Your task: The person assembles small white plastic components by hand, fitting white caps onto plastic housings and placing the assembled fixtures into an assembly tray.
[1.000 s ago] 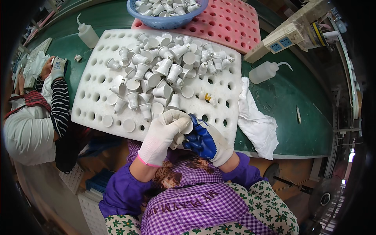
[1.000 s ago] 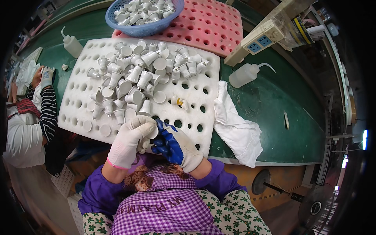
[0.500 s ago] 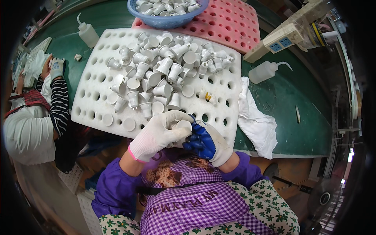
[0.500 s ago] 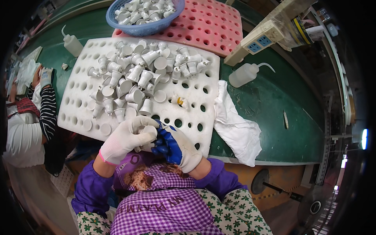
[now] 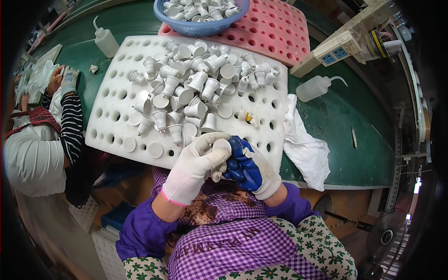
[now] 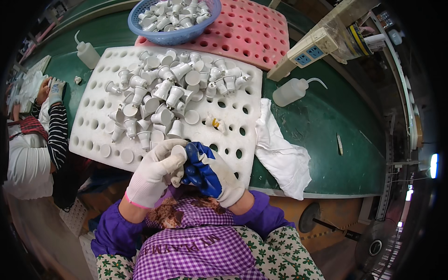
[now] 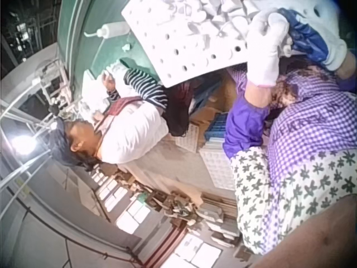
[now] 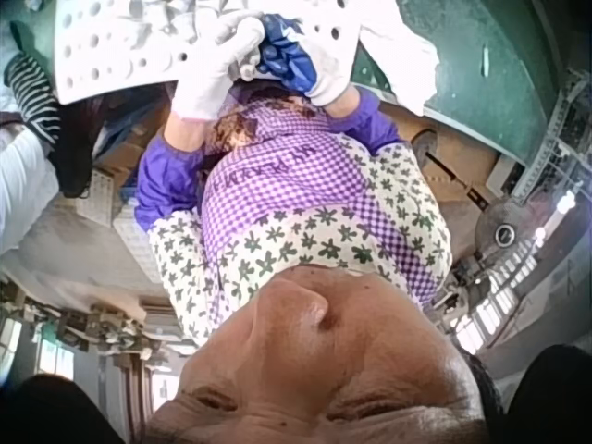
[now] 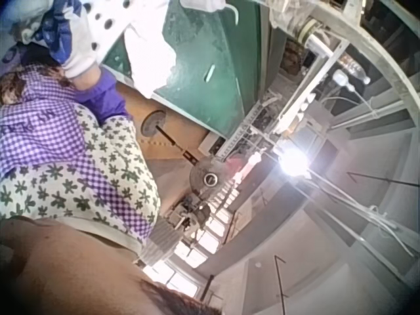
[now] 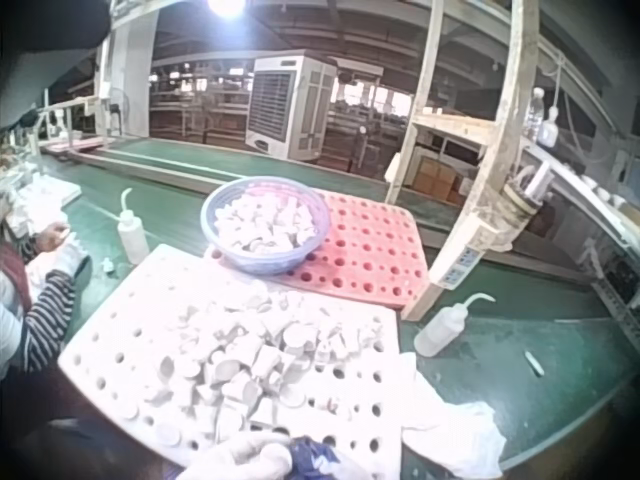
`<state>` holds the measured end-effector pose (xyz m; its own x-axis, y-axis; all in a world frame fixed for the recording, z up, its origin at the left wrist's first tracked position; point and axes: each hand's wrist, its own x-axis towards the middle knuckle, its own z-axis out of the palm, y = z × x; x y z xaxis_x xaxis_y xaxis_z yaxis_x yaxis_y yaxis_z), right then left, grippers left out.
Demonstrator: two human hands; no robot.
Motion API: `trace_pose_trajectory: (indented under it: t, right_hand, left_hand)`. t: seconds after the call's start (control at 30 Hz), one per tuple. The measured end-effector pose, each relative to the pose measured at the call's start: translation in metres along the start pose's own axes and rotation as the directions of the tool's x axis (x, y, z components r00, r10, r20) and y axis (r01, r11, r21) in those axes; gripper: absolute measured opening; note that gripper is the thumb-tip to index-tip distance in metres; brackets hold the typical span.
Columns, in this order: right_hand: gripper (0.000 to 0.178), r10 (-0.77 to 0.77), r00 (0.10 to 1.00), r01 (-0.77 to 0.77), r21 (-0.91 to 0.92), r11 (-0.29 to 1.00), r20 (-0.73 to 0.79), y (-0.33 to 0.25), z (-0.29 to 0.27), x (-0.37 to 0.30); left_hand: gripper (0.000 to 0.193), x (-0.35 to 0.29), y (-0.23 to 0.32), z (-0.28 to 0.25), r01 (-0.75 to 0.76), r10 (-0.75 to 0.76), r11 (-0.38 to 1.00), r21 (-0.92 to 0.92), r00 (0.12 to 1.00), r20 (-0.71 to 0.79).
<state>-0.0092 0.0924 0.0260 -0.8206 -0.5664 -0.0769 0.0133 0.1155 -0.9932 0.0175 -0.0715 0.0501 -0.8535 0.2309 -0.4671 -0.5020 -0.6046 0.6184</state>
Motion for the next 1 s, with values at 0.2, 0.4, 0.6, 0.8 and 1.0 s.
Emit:
trace_pose_trajectory:
  t: [0.2,0.4,0.6,0.8,1.0]
  right_hand:
    - [0.031,0.400,0.903,-0.409,0.599,0.689,0.157,-0.006,-0.005,0.001]
    - [0.032,0.314,0.935,-0.354,0.467,0.811,0.165,-0.009,-0.004,0.001]
    - [0.033,0.101,0.993,-0.102,0.006,0.995,0.053,-0.005,0.005,-0.002]
    - [0.035,0.364,0.931,-0.276,0.685,0.674,0.018,0.002,0.014,-0.004]
    - [0.035,0.390,0.918,-0.330,0.674,0.661,0.068,-0.002,0.011,-0.008]
  left_hand:
    - [0.034,-0.001,0.004,-0.007,-0.021,0.023,0.969,0.247,1.000,-0.006]
    - [0.031,-0.005,-0.002,-0.009,-0.030,0.030,0.993,0.113,1.000,-0.004]
    - [0.022,-0.009,-0.008,-0.013,-0.035,0.035,0.999,-0.020,0.999,0.004]
    - [0.023,-0.010,-0.015,-0.015,-0.043,0.051,0.985,-0.169,0.998,0.044]
    - [0.025,-0.011,-0.018,-0.018,-0.016,0.042,0.968,-0.250,0.994,0.097]
